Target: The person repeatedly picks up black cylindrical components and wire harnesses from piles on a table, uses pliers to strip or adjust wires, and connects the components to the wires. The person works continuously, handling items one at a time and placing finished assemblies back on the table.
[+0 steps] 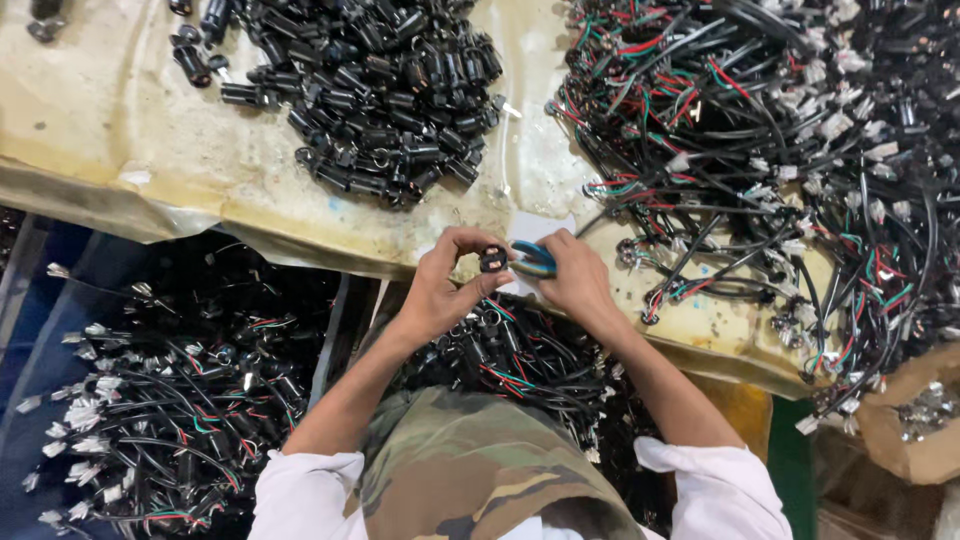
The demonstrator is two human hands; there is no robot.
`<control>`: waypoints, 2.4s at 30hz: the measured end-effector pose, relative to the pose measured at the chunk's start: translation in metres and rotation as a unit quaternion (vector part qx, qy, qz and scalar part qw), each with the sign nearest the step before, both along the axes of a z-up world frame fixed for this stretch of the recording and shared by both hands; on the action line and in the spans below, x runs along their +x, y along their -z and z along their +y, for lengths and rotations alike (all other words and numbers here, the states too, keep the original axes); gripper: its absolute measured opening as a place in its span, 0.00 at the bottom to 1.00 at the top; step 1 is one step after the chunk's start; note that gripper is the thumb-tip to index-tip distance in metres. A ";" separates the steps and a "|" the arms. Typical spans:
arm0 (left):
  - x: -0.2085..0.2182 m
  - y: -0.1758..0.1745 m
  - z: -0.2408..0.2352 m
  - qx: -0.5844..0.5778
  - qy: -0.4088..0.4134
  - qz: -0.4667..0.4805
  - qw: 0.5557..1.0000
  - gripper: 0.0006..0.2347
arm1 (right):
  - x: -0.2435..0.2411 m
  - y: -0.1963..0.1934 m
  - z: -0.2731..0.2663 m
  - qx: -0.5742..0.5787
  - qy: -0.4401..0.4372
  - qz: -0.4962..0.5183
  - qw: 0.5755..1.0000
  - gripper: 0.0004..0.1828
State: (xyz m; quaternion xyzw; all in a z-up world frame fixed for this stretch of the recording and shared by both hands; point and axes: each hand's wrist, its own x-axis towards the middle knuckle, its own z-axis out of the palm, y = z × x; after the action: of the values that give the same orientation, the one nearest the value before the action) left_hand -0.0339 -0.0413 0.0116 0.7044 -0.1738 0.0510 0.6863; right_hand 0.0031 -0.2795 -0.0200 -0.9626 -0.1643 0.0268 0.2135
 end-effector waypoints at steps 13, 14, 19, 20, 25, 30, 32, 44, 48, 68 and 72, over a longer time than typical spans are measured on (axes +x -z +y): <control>-0.012 -0.011 -0.001 -0.070 0.154 0.076 0.983 0.14 | -0.001 -0.071 0.005 0.250 0.002 0.079 0.965 0.15; -0.011 -0.015 0.000 -0.052 0.168 0.029 0.984 0.12 | -0.009 -0.089 -0.006 0.274 -0.030 0.048 0.960 0.12; -0.017 -0.026 -0.009 0.049 0.243 -0.049 0.967 0.11 | -0.044 -0.123 -0.024 0.350 -0.191 0.052 0.915 0.11; -0.017 -0.028 -0.012 0.078 0.258 -0.065 0.961 0.11 | -0.044 -0.123 -0.021 0.311 -0.206 0.090 0.924 0.12; -0.015 -0.027 -0.014 0.187 0.241 -0.124 0.944 0.11 | -0.041 -0.119 0.011 0.358 -0.178 0.217 0.891 0.12; -0.023 -0.031 -0.022 0.154 0.118 -0.060 0.979 0.10 | -0.074 -0.119 0.011 0.330 -0.041 0.003 0.943 0.11; -0.040 -0.030 -0.035 0.149 0.099 -0.132 0.975 0.08 | -0.096 -0.121 -0.006 0.524 0.011 0.090 0.847 0.22; -0.066 -0.035 -0.061 0.084 0.199 -0.104 0.971 0.10 | -0.131 -0.085 -0.012 0.733 -0.102 0.236 0.630 0.33; -0.029 -0.062 -0.015 -0.060 0.416 -0.053 0.906 0.05 | -0.074 -0.102 -0.050 0.726 -0.030 0.171 0.665 0.29; 0.130 0.026 0.038 0.471 -0.044 -0.198 0.858 0.14 | 0.012 0.002 -0.008 0.012 0.059 -0.059 0.996 0.25; 0.108 0.027 0.023 0.108 -0.029 -0.112 0.987 0.16 | 0.006 0.015 -0.013 -0.002 0.066 -0.025 0.998 0.19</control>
State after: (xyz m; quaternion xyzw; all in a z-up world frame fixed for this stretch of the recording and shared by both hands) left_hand 0.0738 -0.0185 -0.0155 0.7688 -0.2336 0.1298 0.5809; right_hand 0.0089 -0.2923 -0.0352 -0.9721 -0.1057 -0.0112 0.2090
